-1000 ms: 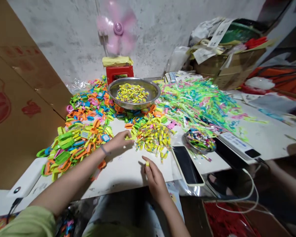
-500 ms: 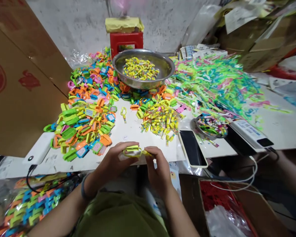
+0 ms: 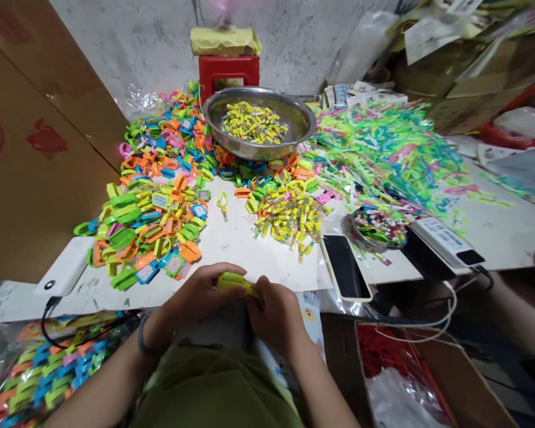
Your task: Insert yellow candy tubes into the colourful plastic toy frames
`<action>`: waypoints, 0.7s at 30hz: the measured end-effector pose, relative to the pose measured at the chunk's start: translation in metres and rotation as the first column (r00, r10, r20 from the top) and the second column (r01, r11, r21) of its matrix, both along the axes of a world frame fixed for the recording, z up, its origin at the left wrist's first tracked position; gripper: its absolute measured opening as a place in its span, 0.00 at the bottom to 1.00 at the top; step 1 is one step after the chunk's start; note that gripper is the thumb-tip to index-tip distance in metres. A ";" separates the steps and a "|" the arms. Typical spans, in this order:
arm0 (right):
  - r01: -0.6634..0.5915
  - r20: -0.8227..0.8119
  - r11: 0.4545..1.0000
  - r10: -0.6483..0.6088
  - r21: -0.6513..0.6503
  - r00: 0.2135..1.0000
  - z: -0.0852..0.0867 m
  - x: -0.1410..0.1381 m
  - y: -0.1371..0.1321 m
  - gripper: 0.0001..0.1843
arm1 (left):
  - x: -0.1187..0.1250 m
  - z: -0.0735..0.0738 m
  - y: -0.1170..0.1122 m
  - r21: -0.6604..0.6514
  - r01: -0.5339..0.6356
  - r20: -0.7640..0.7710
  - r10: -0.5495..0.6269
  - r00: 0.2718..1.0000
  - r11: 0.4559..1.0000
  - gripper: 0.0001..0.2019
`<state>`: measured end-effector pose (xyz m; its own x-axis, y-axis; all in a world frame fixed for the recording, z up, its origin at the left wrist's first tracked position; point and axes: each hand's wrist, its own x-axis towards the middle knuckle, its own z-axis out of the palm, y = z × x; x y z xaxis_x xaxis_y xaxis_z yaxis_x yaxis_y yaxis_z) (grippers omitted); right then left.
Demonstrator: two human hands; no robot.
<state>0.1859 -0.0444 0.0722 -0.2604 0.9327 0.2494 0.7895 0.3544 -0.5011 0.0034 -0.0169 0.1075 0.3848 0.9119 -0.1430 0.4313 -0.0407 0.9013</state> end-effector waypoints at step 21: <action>0.389 0.393 0.921 -0.368 0.030 0.843 -0.047 0.073 0.060 0.09 | -0.041 0.006 0.172 0.464 0.207 -0.777 0.283 0.562 0.861 0.22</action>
<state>0.2593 0.0154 0.0254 0.0503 0.9867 0.1547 0.9898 -0.0285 -0.1399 -0.0379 0.1554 0.1135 0.2910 0.9546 0.0635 0.9556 -0.2932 0.0293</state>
